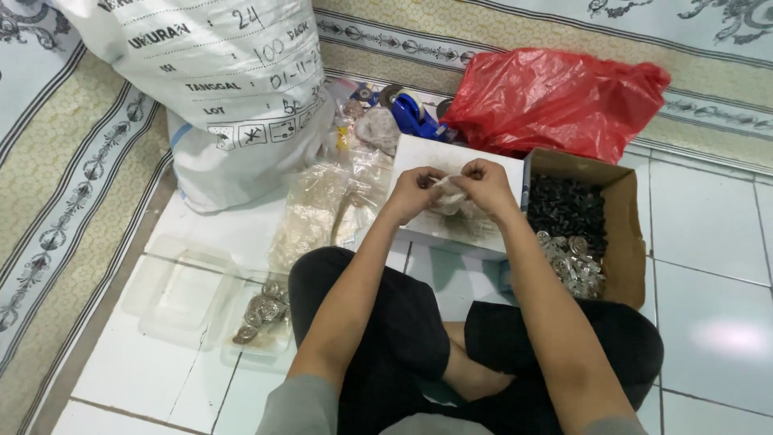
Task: The person sits on the floor and packs small metal hardware pieces into clear plastic bags. They gather pieces from a cardboard box, place them on a white styrofoam block, and seal them into bags. The person repeats this process multiple times, handling the hardware by hand.
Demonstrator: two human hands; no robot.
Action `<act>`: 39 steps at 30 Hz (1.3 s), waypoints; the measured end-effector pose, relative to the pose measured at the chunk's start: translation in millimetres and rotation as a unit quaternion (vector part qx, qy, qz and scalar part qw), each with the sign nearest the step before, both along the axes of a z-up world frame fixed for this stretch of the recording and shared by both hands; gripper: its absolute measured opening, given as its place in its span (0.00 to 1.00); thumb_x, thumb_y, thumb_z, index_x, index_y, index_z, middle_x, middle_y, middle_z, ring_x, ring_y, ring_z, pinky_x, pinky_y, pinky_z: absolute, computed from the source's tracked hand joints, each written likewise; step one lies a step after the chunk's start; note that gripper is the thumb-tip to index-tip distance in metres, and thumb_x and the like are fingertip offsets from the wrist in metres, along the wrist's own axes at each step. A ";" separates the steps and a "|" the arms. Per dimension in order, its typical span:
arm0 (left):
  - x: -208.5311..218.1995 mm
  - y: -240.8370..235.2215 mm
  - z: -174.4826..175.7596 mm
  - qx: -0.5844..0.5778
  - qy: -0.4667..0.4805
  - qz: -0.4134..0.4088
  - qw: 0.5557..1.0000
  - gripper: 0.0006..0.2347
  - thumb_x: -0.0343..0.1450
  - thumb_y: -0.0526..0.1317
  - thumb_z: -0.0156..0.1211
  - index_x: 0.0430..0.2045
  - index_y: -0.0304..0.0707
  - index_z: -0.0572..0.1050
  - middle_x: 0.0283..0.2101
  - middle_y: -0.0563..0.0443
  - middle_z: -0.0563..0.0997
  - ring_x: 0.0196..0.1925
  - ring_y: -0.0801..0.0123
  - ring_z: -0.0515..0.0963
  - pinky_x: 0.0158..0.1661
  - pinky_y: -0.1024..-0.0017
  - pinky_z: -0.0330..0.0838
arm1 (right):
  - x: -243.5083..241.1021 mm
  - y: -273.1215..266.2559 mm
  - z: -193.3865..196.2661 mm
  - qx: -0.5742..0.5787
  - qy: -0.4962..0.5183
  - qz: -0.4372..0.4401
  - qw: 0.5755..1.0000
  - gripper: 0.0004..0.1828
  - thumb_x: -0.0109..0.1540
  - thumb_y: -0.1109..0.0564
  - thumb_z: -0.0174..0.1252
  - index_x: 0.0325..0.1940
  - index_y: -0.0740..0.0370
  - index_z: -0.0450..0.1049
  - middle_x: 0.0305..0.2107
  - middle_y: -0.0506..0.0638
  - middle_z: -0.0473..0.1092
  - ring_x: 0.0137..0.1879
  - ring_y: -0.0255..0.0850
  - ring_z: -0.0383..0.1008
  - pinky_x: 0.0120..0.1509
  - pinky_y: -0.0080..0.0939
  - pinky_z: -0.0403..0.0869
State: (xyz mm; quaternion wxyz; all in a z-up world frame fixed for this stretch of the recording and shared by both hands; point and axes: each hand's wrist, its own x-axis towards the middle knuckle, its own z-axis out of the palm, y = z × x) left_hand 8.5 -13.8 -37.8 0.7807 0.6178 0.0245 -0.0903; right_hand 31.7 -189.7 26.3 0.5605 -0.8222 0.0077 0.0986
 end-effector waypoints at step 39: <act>-3.7 -34.1 103.9 0.112 0.080 -0.041 0.990 0.16 0.69 0.29 0.55 0.50 0.14 0.76 0.45 0.25 0.79 0.40 0.55 0.83 0.45 0.57 0.84 | -16.6 -32.1 68.6 0.127 0.215 0.014 0.968 0.09 0.56 0.65 0.67 0.39 0.67 0.75 0.25 0.51 0.68 0.30 0.39 0.73 0.48 0.46 0.80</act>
